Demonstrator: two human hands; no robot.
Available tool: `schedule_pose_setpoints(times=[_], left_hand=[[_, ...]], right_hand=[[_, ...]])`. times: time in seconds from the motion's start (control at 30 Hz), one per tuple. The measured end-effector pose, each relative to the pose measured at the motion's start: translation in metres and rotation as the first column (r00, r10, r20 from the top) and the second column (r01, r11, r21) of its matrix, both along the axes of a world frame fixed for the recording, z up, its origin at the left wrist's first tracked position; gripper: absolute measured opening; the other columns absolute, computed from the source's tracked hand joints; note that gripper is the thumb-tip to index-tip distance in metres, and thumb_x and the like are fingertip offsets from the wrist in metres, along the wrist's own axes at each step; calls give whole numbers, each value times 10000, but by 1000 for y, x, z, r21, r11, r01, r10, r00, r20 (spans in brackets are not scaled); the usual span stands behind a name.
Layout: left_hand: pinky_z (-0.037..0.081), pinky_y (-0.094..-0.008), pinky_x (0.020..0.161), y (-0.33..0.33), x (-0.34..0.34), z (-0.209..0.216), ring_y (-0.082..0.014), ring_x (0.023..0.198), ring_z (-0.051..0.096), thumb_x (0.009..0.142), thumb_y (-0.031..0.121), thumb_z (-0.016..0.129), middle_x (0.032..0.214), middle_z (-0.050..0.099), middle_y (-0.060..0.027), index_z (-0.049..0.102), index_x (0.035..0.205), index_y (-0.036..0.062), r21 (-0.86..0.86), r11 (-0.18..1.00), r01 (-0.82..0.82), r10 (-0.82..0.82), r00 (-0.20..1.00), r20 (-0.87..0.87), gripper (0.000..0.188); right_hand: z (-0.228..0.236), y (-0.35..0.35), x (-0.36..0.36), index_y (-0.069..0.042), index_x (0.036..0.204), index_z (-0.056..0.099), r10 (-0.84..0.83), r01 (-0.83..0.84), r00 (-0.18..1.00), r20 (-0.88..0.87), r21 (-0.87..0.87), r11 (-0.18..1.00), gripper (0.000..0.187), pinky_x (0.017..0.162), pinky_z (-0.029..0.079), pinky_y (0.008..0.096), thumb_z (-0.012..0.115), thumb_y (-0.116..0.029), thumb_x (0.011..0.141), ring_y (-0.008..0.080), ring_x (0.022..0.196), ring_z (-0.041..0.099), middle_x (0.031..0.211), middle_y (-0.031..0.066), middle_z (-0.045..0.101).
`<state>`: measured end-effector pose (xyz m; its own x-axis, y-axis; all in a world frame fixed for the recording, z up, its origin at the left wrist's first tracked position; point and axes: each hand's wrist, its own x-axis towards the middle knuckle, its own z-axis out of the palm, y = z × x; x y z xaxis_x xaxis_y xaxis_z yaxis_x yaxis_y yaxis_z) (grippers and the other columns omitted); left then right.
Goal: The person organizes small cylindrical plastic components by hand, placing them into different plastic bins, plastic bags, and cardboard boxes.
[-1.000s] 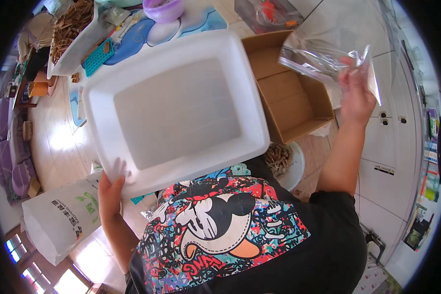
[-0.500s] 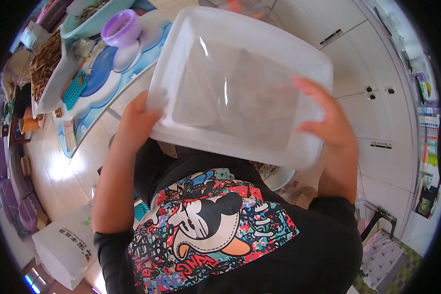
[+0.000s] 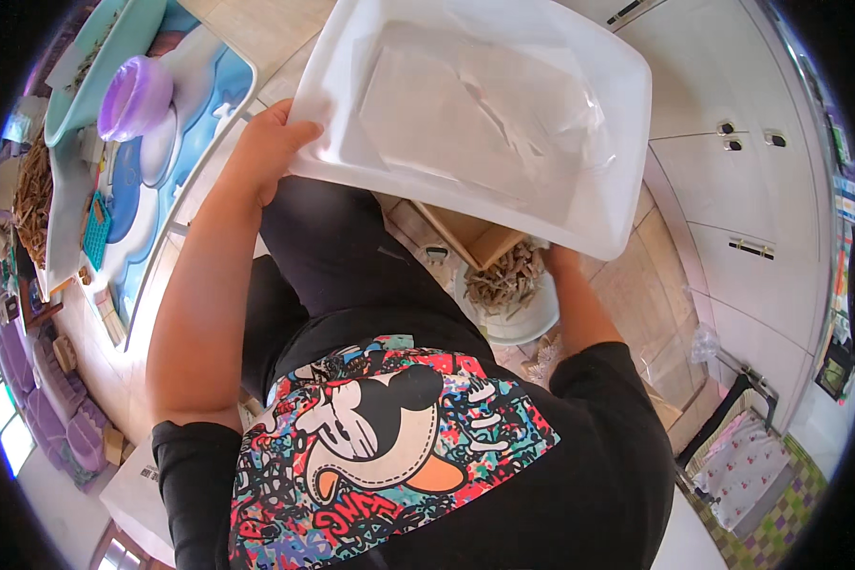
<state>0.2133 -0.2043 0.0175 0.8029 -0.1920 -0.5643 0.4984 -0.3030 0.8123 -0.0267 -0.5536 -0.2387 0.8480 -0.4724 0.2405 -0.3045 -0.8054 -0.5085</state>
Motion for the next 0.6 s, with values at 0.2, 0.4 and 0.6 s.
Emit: schedule_pose_setpoints(times=[0.2, 0.4, 0.6], left_hand=[[456, -259, 669, -17, 14, -24, -146, 760, 576, 752, 116, 585, 918, 606, -73, 543, 1086, 1, 58, 998, -34, 32, 999, 40, 356], [461, -262, 696, -26, 12, -28, -145, 800, 573, 780, 209, 621, 922, 598, -73, 520, 1100, -4, 78, 993, -90, 83, 993, 88, 397], [494, -286, 717, -24, -4, -32, -159, 827, 589, 850, 218, 542, 964, 584, -82, 500, 1102, -17, -129, 964, -232, 243, 967, 74, 347]], right_hand=[[-80, -5, -5, -74, 1250, 387, 250, -402, 627, -738, -31, 915, 557, 874, 418, 388, 560, -304, 772, 288, 1123, 436, 1287, 180, 368], [-112, 0, 38, -47, 1154, 446, 261, -362, 568, -781, 48, 931, 461, 830, 431, 383, 553, -253, 755, 287, 1032, 480, 1165, 186, 430], [-131, -43, 47, -21, 1058, 505, 248, -297, 500, -830, 105, 949, 369, 786, 444, 377, 547, -201, 738, 285, 941, 524, 1043, 192, 492]])
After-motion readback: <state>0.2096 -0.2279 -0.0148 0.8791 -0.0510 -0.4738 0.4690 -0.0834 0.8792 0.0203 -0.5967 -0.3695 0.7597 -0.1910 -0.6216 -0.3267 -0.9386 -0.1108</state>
